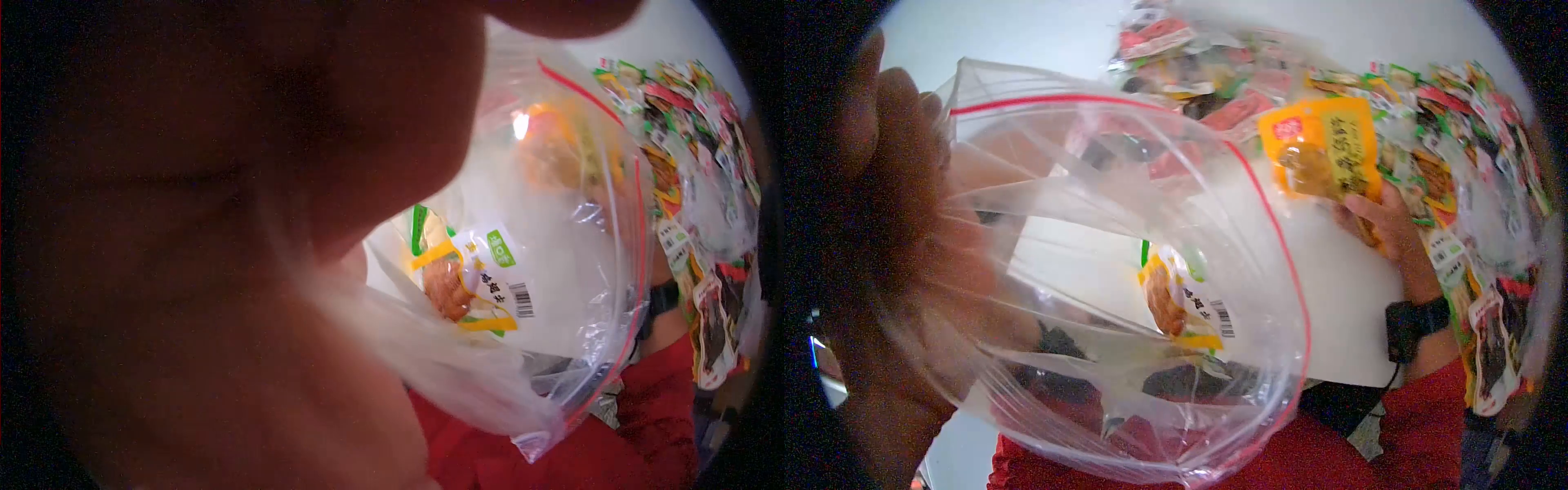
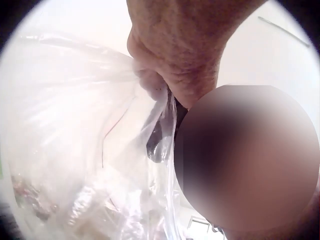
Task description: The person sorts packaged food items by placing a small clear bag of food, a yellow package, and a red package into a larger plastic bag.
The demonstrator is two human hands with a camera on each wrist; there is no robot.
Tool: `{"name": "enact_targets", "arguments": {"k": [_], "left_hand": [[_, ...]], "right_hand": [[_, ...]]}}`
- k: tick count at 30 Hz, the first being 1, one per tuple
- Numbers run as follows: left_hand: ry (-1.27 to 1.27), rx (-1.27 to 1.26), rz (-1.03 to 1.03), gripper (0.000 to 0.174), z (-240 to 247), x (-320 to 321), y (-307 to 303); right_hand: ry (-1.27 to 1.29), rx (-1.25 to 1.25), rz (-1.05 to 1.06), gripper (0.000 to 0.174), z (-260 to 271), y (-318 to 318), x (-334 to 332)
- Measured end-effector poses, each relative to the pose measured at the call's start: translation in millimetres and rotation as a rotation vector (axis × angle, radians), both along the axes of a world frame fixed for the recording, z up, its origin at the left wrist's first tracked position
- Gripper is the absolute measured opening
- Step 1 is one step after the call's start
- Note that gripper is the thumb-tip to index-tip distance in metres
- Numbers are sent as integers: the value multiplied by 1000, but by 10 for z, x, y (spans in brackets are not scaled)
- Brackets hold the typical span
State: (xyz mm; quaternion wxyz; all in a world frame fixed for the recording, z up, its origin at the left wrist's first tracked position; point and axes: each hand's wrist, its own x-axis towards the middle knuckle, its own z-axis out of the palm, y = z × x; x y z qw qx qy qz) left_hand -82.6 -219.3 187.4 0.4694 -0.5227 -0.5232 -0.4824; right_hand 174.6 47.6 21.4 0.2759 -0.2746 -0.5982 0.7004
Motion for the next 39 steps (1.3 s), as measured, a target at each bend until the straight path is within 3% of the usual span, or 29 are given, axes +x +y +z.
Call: {"name": "enact_targets", "arguments": {"k": [2, 4, 6, 12, 13, 17, 19, 20, 22, 26, 29, 31, 37, 39], "left_hand": [[10, -10, 85, 44, 56, -88, -267], [80, -14, 201, 44, 275, -4, -654], [109, -18, 279, 43, 417, 35, -920], [130, -21, 382, 41, 470, -3, -1398], [135, -22, 393, 41, 480, 13, -1457], [157, -33, 435, 40, 543, 79, -1643], [169, -35, 458, 39, 578, 117, -1730], [174, -36, 468, 39, 593, 132, -1776], [186, -36, 483, 38, 626, 163, -1844], [205, -46, 481, 37, 673, 199, -1881], [214, -55, 465, 36, 694, 174, -1863], [220, -63, 452, 36, 716, 167, -1849], [233, -81, 463, 34, 746, 122, -1943], [237, -95, 468, 34, 761, 118, -1990]], "right_hand": [[-63, 26, -151, 37, 66, -125, -23], [-30, 56, 58, 38, 55, -50, 21], [-99, 121, -107, 38, -59, 8, 70], [49, 20, -36, 40, -118, -1, 31], [10, 185, -37, 39, -245, 160, 68], [2, 4, 6, 37, -377, 288, 142], [119, -119, -39, 34, -374, 237, 110], [124, -116, -28, 34, -348, 220, 86], [24, 121, 29, 32, -275, 206, 61], [-2, 52, 122, 32, -228, 207, 103], [-100, 33, 64, 35, -255, 222, 113], [-1, 140, -43, 37, -209, 112, 70], [-40, 127, -61, 37, -357, 273, 105], [-60, 86, 54, 37, -367, 357, 168]]}}
